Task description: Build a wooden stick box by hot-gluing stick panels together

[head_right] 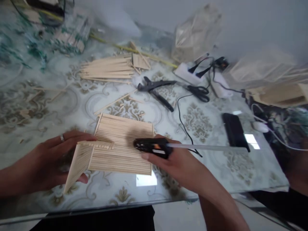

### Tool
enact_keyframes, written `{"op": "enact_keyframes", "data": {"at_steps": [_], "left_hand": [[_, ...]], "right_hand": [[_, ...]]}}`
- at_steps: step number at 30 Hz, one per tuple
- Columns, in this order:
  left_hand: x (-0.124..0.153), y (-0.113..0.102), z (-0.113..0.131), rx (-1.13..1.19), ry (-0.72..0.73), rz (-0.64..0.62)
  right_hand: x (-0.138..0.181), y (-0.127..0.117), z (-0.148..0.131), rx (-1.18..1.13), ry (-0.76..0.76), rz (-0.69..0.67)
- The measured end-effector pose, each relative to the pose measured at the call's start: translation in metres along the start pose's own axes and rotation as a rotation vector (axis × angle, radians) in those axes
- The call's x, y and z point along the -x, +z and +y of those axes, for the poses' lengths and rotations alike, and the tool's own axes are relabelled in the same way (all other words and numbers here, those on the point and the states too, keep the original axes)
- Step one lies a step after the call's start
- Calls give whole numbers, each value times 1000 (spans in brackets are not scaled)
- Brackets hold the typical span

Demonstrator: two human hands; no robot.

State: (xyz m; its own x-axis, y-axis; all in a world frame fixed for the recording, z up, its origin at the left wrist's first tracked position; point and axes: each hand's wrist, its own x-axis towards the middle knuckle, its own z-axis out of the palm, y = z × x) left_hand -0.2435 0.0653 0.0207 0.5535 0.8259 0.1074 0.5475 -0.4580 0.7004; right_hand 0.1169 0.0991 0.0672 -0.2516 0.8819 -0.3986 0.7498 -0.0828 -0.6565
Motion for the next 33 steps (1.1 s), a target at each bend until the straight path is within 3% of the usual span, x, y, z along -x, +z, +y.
{"op": "enact_keyframes", "data": {"at_steps": [2,6,8,10,12,15,17,20,23,26,29,33], "left_hand": [[2,2,-1,10,-27,1],[3,4,-1,-18,-73,-14],[2,4,0,-9,-78,-18],[0,3,1,5,-95,-20],[-1,2,2,21,-110,-14],[-2,1,2,43,-116,-26],[-2,1,2,47,-126,-31],[-2,1,2,47,-148,-42],[-3,0,2,43,-118,-57],[-4,-1,0,40,-75,-57],[-4,-2,-1,38,-29,-33],[-6,-4,1,20,-22,-42]], "right_hand": [[1,-16,22,-113,181,96],[2,-41,81,-362,305,343],[5,-51,103,-259,332,375],[9,-60,112,70,371,424],[11,-68,106,424,354,533],[-2,-66,70,621,94,732],[-27,-54,39,564,-98,701],[-81,-26,0,509,-308,517],[-131,-5,-16,507,-350,466],[-156,3,-19,511,-355,453],[-151,0,-17,506,-333,468],[-97,-6,-12,467,-305,535]]}}
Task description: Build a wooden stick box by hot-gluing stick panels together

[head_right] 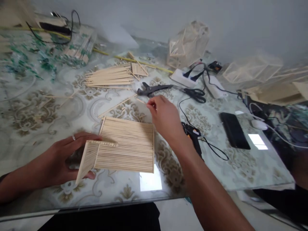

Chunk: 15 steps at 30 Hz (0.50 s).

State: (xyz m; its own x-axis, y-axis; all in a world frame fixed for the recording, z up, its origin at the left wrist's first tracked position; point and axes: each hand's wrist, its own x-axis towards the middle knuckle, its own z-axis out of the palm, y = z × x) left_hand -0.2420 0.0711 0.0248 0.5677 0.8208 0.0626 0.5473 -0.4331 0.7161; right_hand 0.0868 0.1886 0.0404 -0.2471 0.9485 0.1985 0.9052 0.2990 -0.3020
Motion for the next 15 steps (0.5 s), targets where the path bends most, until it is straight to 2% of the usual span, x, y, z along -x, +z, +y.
{"op": "enact_keyframes", "data": {"at_steps": [3,5,7,10,15], "left_hand": [[-2,-2,3,2,-5,-11],[-3,-2,5,1,-12,-14],[-3,-2,6,-14,-24,-13],[-4,-1,7,-32,-8,-3],[-5,-1,6,-107,36,5]], "right_hand": [[57,-24,-8,-65,-41,102],[93,-29,-19,-80,-79,55],[119,-25,-34,-113,-102,11],[132,-6,-61,-227,-187,-12],[121,23,-86,-247,-229,41]]}}
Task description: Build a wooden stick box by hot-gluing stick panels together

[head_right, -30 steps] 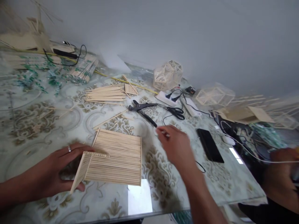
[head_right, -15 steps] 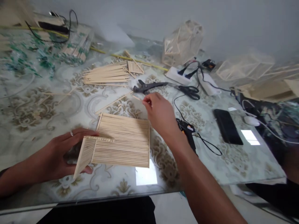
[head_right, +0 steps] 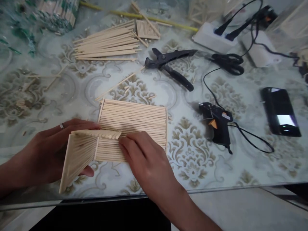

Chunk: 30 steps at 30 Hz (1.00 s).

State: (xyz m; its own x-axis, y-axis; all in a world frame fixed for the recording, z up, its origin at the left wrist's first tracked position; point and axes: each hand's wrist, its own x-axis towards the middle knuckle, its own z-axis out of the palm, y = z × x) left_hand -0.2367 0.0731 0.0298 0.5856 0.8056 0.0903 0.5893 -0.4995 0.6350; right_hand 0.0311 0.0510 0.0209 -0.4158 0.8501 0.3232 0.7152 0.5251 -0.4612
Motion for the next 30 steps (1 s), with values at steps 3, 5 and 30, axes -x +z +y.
{"op": "enact_keyframes", "data": {"at_steps": [3,5,30], "left_hand": [[-1,0,-1,-27,69,32],[-2,0,-2,-35,94,50],[2,0,-3,-31,69,38]], "right_hand": [[-3,6,2,53,-37,77],[-1,8,2,60,-56,110],[-1,22,-7,69,57,221]]}}
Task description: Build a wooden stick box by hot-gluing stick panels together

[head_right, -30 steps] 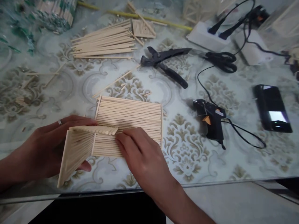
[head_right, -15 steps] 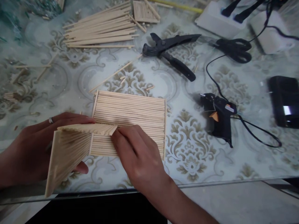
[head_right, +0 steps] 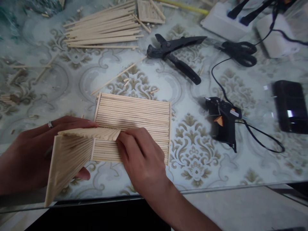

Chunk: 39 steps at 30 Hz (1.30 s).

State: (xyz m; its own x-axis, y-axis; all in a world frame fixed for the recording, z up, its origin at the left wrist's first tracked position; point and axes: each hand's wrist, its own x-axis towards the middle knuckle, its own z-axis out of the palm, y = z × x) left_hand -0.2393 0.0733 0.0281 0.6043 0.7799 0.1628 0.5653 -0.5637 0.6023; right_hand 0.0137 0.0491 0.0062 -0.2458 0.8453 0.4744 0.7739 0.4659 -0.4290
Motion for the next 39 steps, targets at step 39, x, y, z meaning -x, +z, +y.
{"op": "enact_keyframes", "data": {"at_steps": [39], "left_hand": [[-2,-3,3,102,-114,-62]], "right_hand": [[-38,-2,-5,-292,345,-268]]}}
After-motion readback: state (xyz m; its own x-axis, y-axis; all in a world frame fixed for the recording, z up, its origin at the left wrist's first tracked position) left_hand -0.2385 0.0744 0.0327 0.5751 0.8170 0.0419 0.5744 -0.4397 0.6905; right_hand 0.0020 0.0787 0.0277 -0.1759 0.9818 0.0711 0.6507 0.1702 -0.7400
